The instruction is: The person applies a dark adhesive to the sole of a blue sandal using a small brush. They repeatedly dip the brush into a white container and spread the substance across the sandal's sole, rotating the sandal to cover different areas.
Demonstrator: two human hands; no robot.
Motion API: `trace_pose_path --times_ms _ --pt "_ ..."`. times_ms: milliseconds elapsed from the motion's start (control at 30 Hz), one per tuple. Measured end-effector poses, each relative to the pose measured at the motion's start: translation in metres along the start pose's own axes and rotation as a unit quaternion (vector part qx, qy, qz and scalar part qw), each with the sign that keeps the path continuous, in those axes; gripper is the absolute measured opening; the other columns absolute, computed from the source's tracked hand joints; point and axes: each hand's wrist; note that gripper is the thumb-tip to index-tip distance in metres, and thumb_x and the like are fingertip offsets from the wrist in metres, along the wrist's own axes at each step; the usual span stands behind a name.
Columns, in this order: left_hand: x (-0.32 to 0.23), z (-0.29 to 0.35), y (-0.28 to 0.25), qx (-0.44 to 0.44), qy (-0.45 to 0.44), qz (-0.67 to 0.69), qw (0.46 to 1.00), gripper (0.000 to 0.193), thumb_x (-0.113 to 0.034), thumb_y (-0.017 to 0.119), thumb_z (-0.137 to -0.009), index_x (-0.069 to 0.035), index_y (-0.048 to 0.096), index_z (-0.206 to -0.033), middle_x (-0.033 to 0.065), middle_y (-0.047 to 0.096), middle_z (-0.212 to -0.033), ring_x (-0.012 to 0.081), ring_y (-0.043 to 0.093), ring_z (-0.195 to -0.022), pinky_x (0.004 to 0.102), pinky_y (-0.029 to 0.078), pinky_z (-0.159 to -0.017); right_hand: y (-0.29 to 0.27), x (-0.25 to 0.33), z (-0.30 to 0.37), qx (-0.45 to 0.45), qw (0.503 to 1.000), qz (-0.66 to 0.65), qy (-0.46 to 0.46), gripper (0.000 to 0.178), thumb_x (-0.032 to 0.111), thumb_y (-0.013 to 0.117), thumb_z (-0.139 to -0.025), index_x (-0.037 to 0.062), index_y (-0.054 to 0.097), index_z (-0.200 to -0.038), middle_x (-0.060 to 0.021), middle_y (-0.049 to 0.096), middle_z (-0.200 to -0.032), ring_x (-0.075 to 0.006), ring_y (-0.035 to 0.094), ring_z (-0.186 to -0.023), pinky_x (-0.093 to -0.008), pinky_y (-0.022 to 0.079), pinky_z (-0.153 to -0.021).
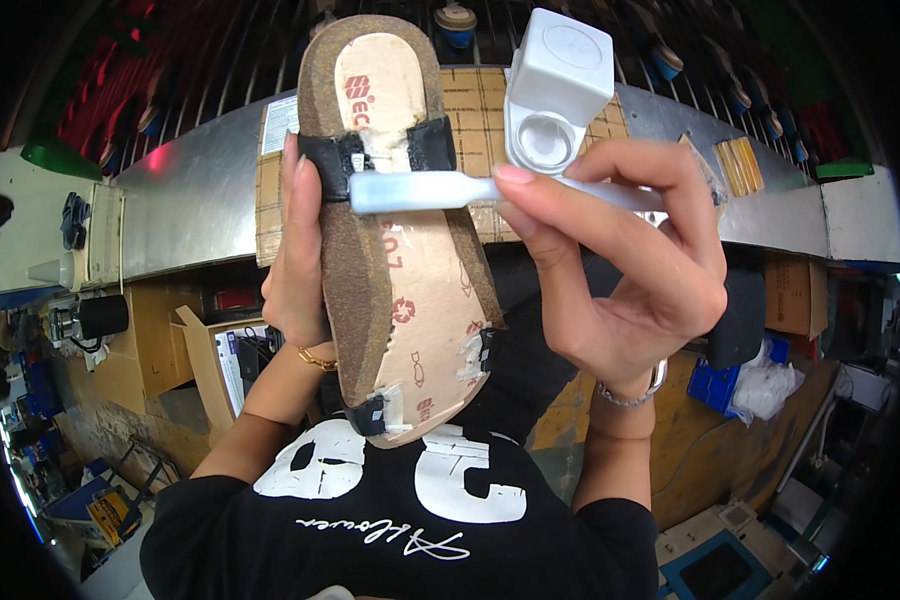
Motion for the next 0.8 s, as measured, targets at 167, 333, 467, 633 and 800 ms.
trace_pose_path --times_ms 167,333,467,633,800 --pt "-0.002 -0.008 -0.005 0.015 -0.005 0.002 1.000 0.069 -0.006 0.079 -0.079 0.008 0.048 -0.140 0.0430 0.046 -0.137 0.0377 0.072 -0.099 0.0307 0.061 -0.073 -0.010 0.000 0.000 0.075 0.995 -0.046 0.055 0.024 -0.001 0.081 -0.068 0.0043 0.079 -0.091 -0.0092 0.061 -0.090 -0.0184 0.057 -0.085 -0.0276 0.042 -0.076" --pt "0.006 -0.002 -0.002 0.002 -0.008 -0.032 0.999 0.071 -0.007 0.080 -0.078 0.009 0.048 -0.139 0.0428 0.048 -0.136 0.0371 0.073 -0.095 0.0300 0.060 -0.072 -0.012 0.004 0.007 0.096 0.986 -0.087 0.101 0.026 -0.002 0.077 -0.061 0.0048 0.079 -0.086 -0.0094 0.060 -0.090 -0.0182 0.055 -0.083 -0.0268 0.040 -0.074" --pt "0.017 0.007 0.007 -0.016 0.005 -0.078 0.997 0.067 -0.011 0.079 -0.080 0.010 0.050 -0.137 0.0395 0.053 -0.133 0.0336 0.074 -0.092 0.0285 0.059 -0.070 -0.010 0.010 0.012 0.067 0.988 -0.100 0.099 0.036 -0.002 0.083 -0.054 0.0144 0.083 -0.086 -0.0036 0.060 -0.083 -0.0109 0.054 -0.071 -0.0219 0.039 -0.060" --pt "0.005 -0.006 0.010 -0.086 -0.052 -0.048 0.994 0.056 -0.014 0.077 -0.083 0.010 0.058 -0.130 0.0357 0.060 -0.126 0.0312 0.075 -0.090 0.0268 0.059 -0.069 -0.007 0.019 0.022 0.061 0.991 -0.085 0.089 0.039 0.001 0.079 -0.049 0.0194 0.083 -0.084 -0.0029 0.060 -0.082 -0.0128 0.053 -0.070 -0.0233 0.039 -0.062" --pt "0.010 -0.007 0.016 -0.122 -0.072 -0.006 0.990 0.048 -0.014 0.075 -0.082 0.009 0.065 -0.123 0.0319 0.065 -0.120 0.0292 0.076 -0.089 0.0261 0.058 -0.067 -0.014 0.026 0.024 0.100 0.991 -0.071 0.060 0.033 0.004 0.076 -0.050 0.0174 0.081 -0.081 -0.0065 0.059 -0.086 -0.0177 0.053 -0.077 -0.0280 0.038 -0.067"
Point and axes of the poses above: each hand's wrist, its own z-axis away from the middle knuckle, its own y-axis out of the palm, x = y × z
